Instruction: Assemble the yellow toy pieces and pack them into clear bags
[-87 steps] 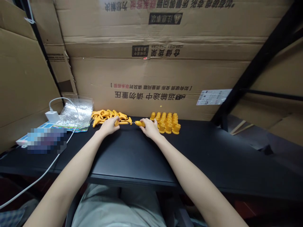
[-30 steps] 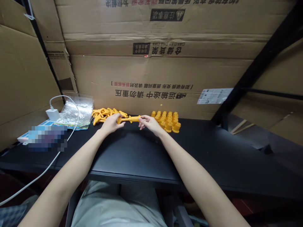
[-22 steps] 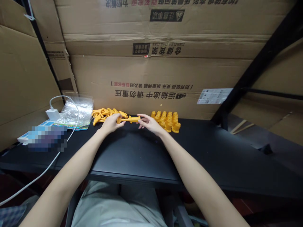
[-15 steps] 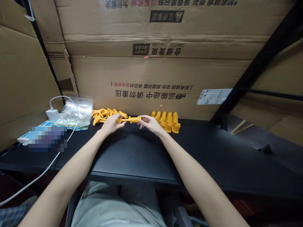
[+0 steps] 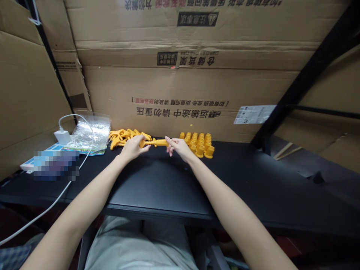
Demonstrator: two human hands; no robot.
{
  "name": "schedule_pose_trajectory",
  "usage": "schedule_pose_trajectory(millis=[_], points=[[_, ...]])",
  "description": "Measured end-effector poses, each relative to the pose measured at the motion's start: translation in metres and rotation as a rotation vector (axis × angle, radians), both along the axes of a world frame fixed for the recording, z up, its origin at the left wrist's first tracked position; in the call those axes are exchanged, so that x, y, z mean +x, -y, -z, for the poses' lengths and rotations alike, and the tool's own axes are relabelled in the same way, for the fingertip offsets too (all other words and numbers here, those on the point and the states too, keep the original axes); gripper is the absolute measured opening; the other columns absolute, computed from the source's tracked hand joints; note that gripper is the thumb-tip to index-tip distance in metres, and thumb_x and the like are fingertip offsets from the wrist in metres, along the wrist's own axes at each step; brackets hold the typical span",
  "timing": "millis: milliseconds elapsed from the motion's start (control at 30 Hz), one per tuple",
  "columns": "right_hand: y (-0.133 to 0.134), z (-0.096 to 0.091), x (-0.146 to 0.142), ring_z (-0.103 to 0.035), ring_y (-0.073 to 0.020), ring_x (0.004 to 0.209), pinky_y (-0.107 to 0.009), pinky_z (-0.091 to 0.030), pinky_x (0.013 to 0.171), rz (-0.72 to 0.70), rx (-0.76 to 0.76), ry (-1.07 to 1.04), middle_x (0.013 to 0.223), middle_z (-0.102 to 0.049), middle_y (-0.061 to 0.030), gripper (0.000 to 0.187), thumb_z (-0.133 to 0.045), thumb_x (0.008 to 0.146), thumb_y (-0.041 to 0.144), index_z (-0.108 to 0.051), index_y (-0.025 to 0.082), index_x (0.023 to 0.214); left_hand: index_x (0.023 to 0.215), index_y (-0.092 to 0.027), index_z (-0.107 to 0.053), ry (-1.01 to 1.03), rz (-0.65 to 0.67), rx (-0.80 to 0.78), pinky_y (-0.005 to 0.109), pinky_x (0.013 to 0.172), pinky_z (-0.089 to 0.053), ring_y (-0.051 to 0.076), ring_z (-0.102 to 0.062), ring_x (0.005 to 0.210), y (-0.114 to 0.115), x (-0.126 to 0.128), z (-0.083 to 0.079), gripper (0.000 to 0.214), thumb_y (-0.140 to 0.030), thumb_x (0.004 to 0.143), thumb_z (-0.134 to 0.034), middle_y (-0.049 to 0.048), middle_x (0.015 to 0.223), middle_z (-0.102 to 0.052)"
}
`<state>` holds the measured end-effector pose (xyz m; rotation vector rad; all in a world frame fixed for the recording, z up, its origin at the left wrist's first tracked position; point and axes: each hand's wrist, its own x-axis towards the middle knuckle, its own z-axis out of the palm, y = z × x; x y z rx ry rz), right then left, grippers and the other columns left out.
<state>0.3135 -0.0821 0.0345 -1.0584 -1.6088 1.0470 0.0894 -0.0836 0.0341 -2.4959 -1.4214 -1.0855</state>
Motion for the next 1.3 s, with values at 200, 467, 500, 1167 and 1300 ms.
schedule_pose_trajectory(millis=[200, 467, 500, 1167, 1300], points=[[-0.005, 0.003, 0.002, -0.055, -0.01, 0.04, -0.023, -0.04, 0.043, -0.003, -0.053, 0.029, 0.062, -0.065, -0.0048, 0.048, -0.054, 0.08, 0.062, -0.058, 0.014, 0.076, 0.095, -0.017, -0.057, 0.0, 0.015, -0.001, 0.032, 0.078, -0.047, 0.021, -0.063, 0.086, -0.003, 0.0, 0.001, 0.024, -0.034, 0.078, -0.062, 0.0069, 0.093, -0.067], [-0.008, 0.005, 0.01, -0.063, -0.0126, 0.055, -0.027, -0.05, 0.06, -0.14, 0.081, -0.01, 0.078, -0.07, -0.0039, 0.051, -0.075, 0.062, 0.054, -0.061, 0.015, 0.093, 0.092, -0.017, -0.057, 0.002, 0.025, 0.039, 0.032, 0.075, -0.048, 0.021, -0.063, 0.082, -0.006, -0.001, 0.003, 0.023, -0.034, 0.077, -0.064, 0.0062, 0.09, -0.067], [-0.007, 0.004, 0.01, -0.062, -0.0121, 0.052, -0.027, -0.049, 0.06, -0.13, 0.079, -0.005, 0.074, -0.069, -0.0038, 0.051, -0.072, 0.064, 0.057, -0.062, 0.014, 0.089, 0.091, -0.017, -0.057, 0.007, 0.029, 0.048, 0.032, 0.075, -0.048, 0.021, -0.063, 0.082, -0.005, -0.001, 0.003, 0.023, -0.033, 0.077, -0.064, 0.0061, 0.09, -0.067], [0.006, -0.007, -0.005, -0.06, -0.0107, 0.048, -0.022, -0.048, 0.051, -0.076, -0.43, -0.262, 0.067, -0.067, -0.0051, 0.03, -0.049, 0.093, 0.038, -0.063, 0.011, 0.09, 0.094, -0.019, -0.058, -0.011, 0.034, 0.073, 0.033, 0.077, -0.049, 0.022, -0.063, 0.089, -0.006, 0.001, 0.006, 0.024, -0.033, 0.076, -0.064, 0.0063, 0.094, -0.067], [0.005, -0.007, -0.005, -0.058, -0.0101, 0.049, -0.022, -0.048, 0.053, -0.079, -0.439, -0.311, 0.065, -0.065, -0.0038, 0.022, -0.051, 0.092, 0.029, -0.063, 0.011, 0.09, 0.094, -0.019, -0.058, -0.018, 0.024, 0.08, 0.033, 0.077, -0.049, 0.023, -0.064, 0.087, -0.008, 0.0, 0.007, 0.024, -0.034, 0.076, -0.064, 0.0065, 0.093, -0.067]])
